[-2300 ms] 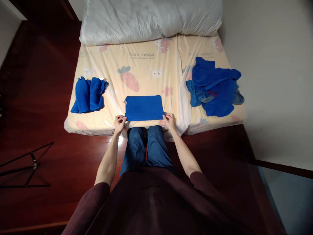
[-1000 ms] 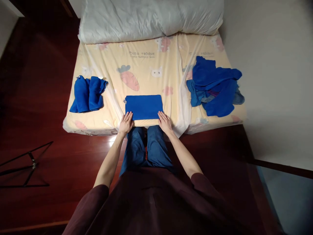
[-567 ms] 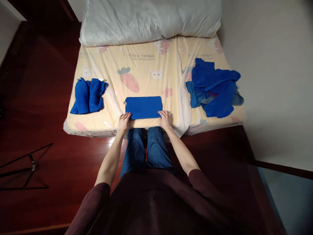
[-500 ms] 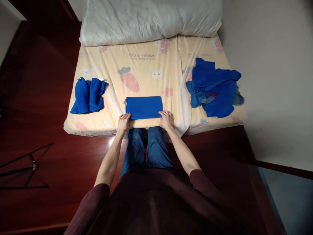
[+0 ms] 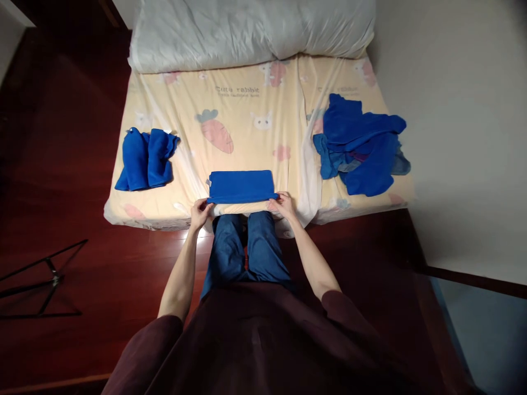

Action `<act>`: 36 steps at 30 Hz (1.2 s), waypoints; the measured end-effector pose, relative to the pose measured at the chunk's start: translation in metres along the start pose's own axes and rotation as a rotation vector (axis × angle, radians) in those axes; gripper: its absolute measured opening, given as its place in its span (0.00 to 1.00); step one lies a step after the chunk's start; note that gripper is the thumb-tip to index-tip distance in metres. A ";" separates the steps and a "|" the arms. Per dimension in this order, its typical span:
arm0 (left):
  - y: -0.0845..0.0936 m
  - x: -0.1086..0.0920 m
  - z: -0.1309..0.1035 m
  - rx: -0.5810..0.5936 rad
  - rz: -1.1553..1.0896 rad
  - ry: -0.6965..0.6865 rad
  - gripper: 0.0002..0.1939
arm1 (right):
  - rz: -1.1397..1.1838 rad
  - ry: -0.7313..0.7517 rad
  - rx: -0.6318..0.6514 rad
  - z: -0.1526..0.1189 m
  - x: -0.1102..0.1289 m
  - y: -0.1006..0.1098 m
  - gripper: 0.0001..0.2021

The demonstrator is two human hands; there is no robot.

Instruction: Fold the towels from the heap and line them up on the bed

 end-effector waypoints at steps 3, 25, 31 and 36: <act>0.000 0.005 0.001 -0.025 -0.101 0.061 0.27 | -0.014 -0.003 -0.030 0.001 0.001 0.000 0.20; -0.012 -0.014 -0.002 -0.104 -0.153 0.105 0.14 | -0.215 -0.142 -0.103 0.015 -0.002 -0.016 0.24; -0.027 -0.041 -0.027 -0.122 0.341 -0.211 0.13 | -0.322 -0.080 -0.320 -0.010 0.028 -0.010 0.20; -0.065 -0.057 -0.050 0.399 0.513 -0.376 0.29 | -0.513 0.449 0.035 -0.043 0.064 -0.017 0.25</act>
Point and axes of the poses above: each hand's wrist, its own z-axis towards the middle knuckle, its own y-axis out of the back of the hand, x = y × z, the point moved 1 cm from there along z, towards the middle knuckle, and after that the axes turned 15 degrees about -z, right-handed, at the moved point
